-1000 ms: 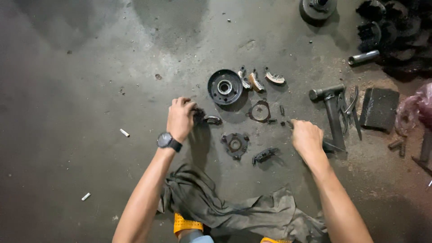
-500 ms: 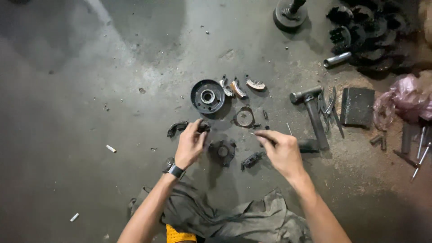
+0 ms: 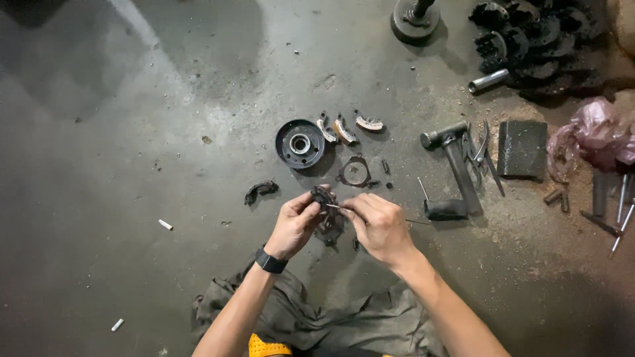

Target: The person assembles brake components on the floor, using a hammer to tap a metal ring into a circular housing. They then attach curved brake shoes to the assembly and secure them with a spring using pliers.

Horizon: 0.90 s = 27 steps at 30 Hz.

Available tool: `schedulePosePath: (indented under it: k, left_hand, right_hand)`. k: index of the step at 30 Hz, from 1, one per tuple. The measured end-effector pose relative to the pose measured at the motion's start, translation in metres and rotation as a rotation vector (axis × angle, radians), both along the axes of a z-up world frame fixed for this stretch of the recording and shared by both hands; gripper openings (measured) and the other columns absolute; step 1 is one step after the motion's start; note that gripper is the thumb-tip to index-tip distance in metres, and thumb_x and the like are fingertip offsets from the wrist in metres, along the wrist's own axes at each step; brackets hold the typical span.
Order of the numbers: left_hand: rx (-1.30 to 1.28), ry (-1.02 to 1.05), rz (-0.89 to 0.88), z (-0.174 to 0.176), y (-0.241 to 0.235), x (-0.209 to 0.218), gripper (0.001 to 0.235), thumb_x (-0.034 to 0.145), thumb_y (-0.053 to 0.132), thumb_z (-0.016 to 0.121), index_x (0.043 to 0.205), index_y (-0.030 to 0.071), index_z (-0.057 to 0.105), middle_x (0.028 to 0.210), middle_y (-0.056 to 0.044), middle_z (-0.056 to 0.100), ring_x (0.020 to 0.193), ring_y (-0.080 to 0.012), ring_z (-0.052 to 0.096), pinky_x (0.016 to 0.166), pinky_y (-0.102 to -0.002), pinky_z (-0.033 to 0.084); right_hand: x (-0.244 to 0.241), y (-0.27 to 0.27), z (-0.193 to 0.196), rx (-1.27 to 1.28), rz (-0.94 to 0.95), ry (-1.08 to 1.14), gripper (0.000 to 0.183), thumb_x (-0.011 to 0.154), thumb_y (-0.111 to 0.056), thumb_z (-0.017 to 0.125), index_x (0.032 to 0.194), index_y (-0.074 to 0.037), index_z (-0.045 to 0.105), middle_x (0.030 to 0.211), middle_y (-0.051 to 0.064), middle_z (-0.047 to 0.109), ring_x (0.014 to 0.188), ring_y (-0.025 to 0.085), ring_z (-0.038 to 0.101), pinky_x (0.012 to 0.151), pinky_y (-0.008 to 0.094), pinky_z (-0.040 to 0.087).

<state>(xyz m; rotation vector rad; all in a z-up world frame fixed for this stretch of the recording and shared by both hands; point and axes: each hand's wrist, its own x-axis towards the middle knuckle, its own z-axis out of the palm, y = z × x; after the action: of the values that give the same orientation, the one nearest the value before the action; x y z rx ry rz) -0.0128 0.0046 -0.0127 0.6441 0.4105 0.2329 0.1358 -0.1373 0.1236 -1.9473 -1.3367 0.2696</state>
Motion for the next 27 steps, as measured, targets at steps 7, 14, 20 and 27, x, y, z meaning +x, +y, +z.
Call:
schedulePosePath:
  k: [7,14,20,27]
  left_hand:
    - [0.172,0.046,-0.049,0.020,0.002,-0.006,0.033,0.101,0.002,0.057,0.133,-0.001,0.058,0.131,-0.012,0.071,0.114,-0.0174,0.069,0.092,-0.030,0.057]
    - [0.141,0.033,-0.092,0.014,-0.003,-0.012,0.035,0.103,0.005,0.056,0.138,0.001,0.059,0.133,-0.011,0.070,0.112,-0.0158,0.068,0.089,-0.029,0.056]
    - [0.133,0.073,-0.097,0.014,-0.001,-0.010,0.034,0.103,0.006,0.059,0.136,0.003,0.061,0.130,-0.010,0.070,0.106,-0.0134,0.068,0.088,-0.029,0.057]
    - [0.250,-0.035,-0.263,-0.015,-0.005,-0.023,0.034,0.093,-0.003,0.073,0.126,-0.003,0.065,0.116,-0.006,0.071,0.106,-0.0116,0.066,0.095,-0.029,0.055]
  right_hand:
    - [-0.001,-0.004,-0.011,-0.074,0.023,-0.020,0.009,0.085,-0.005,0.073,0.094,-0.004,0.073,0.085,0.012,0.069,0.079,0.033,0.068,0.068,0.042,0.053]
    - [-0.003,-0.008,-0.022,-0.121,-0.025,0.272,0.012,0.086,-0.007,0.073,0.098,-0.003,0.073,0.088,0.012,0.075,0.080,0.027,0.075,0.069,0.037,0.057]
    - [-0.002,-0.006,-0.018,-0.142,-0.029,0.196,0.012,0.086,-0.003,0.072,0.098,-0.002,0.074,0.084,0.014,0.072,0.074,0.029,0.072,0.064,0.039,0.054]
    - [-0.012,-0.013,-0.025,-0.203,0.069,0.360,0.026,0.075,-0.018,0.088,0.084,-0.001,0.071,0.062,0.009,0.061,0.053,0.018,0.054,0.050,0.036,0.047]
